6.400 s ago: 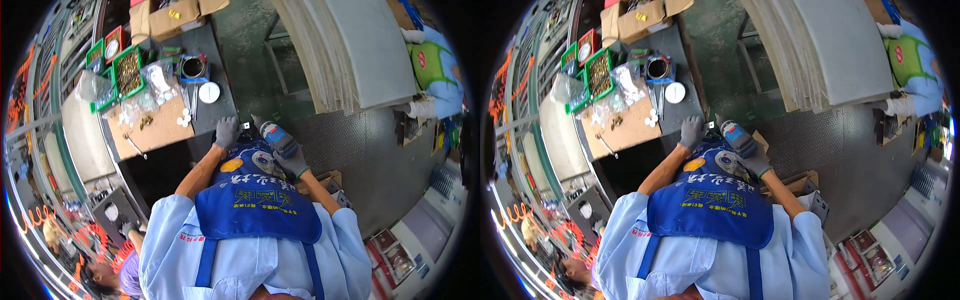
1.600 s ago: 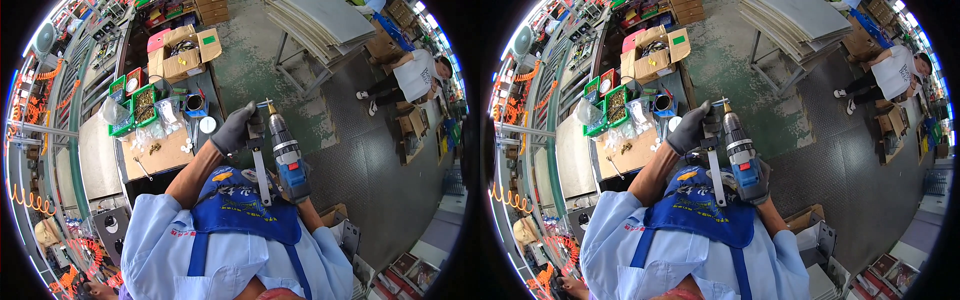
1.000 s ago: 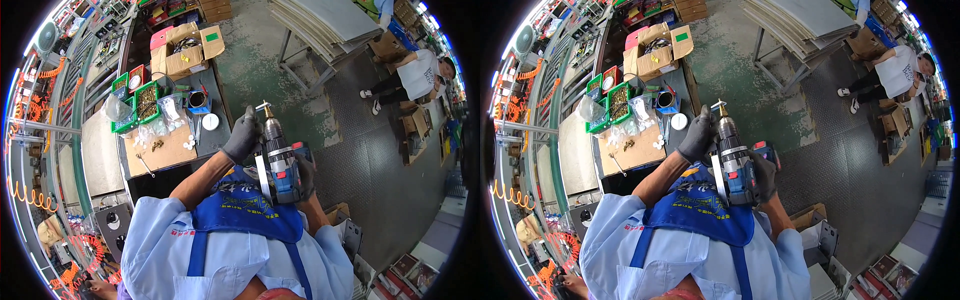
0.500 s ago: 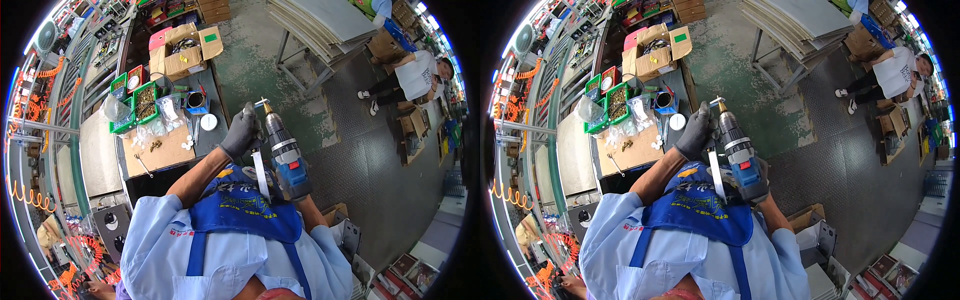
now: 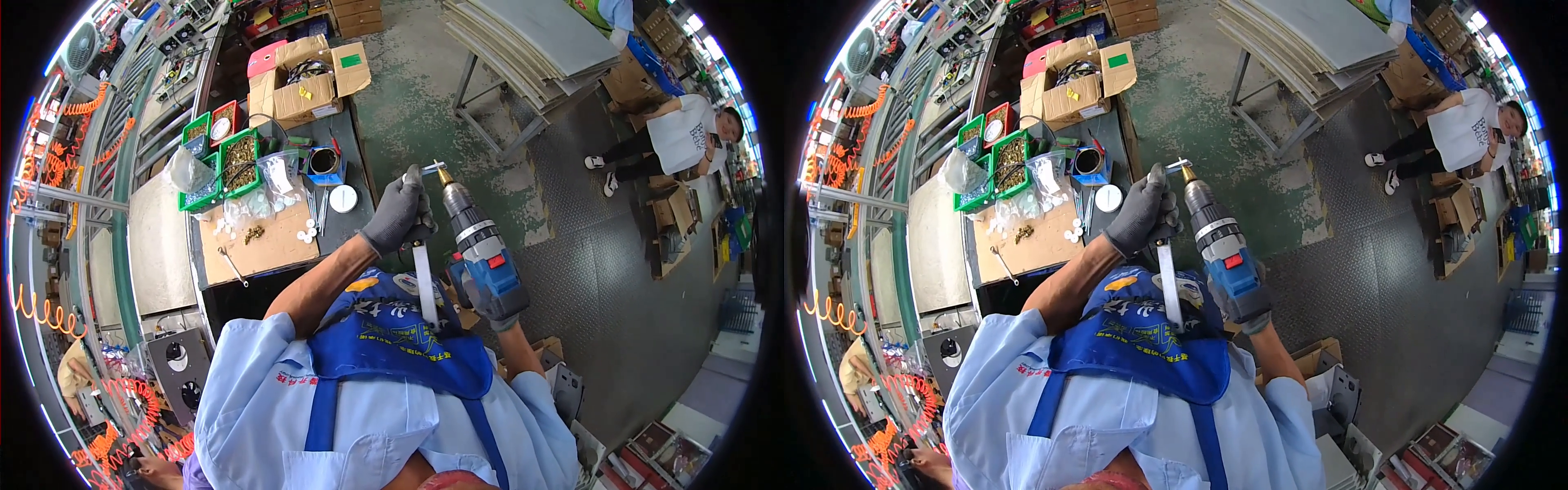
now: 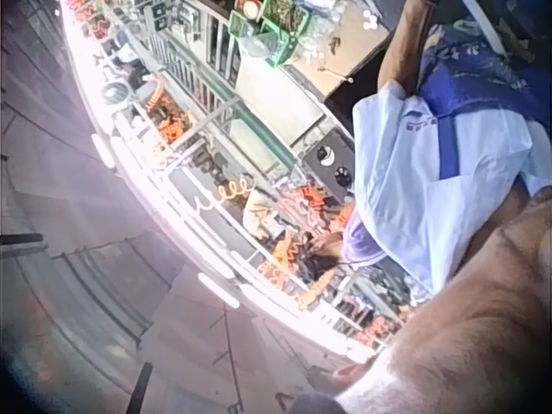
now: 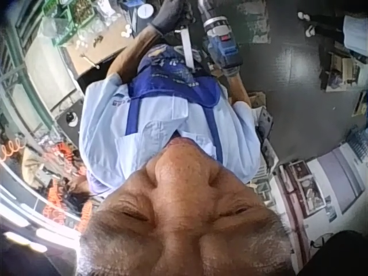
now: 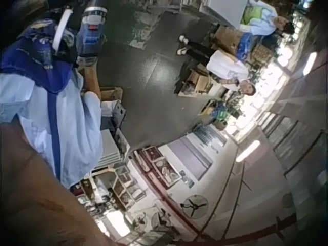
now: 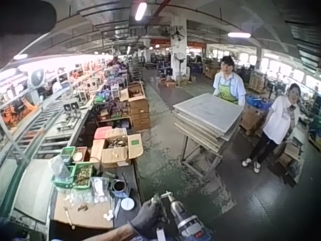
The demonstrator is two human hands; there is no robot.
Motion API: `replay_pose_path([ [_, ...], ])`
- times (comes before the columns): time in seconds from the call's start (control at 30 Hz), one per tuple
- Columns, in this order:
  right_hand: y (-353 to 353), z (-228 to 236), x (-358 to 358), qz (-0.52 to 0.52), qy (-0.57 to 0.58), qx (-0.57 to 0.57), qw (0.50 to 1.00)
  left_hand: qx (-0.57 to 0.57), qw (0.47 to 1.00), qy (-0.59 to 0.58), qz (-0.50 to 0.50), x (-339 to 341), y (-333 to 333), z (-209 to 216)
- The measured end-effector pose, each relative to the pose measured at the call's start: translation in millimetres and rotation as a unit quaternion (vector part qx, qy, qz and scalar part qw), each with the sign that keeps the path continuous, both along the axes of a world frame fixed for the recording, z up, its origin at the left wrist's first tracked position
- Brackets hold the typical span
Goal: Using a power drill to assemble various metal and plastic components at a workshop station.
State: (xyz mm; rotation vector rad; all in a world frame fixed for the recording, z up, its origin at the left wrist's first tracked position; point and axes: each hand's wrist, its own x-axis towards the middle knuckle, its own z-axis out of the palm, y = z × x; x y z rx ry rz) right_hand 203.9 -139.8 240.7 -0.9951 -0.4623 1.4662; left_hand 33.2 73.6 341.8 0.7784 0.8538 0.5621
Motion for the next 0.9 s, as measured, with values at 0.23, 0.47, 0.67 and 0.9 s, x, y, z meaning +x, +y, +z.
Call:
replay_pose_path([
  [0.23, 17.9, 57.5, -23.1, -0.003, -0.628, 0.166, 0.761, -0.010, 1.000, -0.017, -0.005, 5.6, -0.4, 1.4],
  [0.47, 17.8, 16.4, -28.7, -0.001, -0.771, 0.171, 0.613, -0.052, 0.999, -0.014, 0.005, 13.6, -0.8, 12.5],
  [0.67, 38.9, 53.8, -22.2, -0.025, -0.342, 0.101, 0.934, -0.032, 0.998, 0.048, -0.010, 6.2, 5.2, 12.9],
  [0.9, 45.7, 70.4, 6.6, 0.009, -0.644, 0.159, 0.748, -0.051, 0.997, 0.055, -0.019, 4.7, 8.3, 9.5],
])
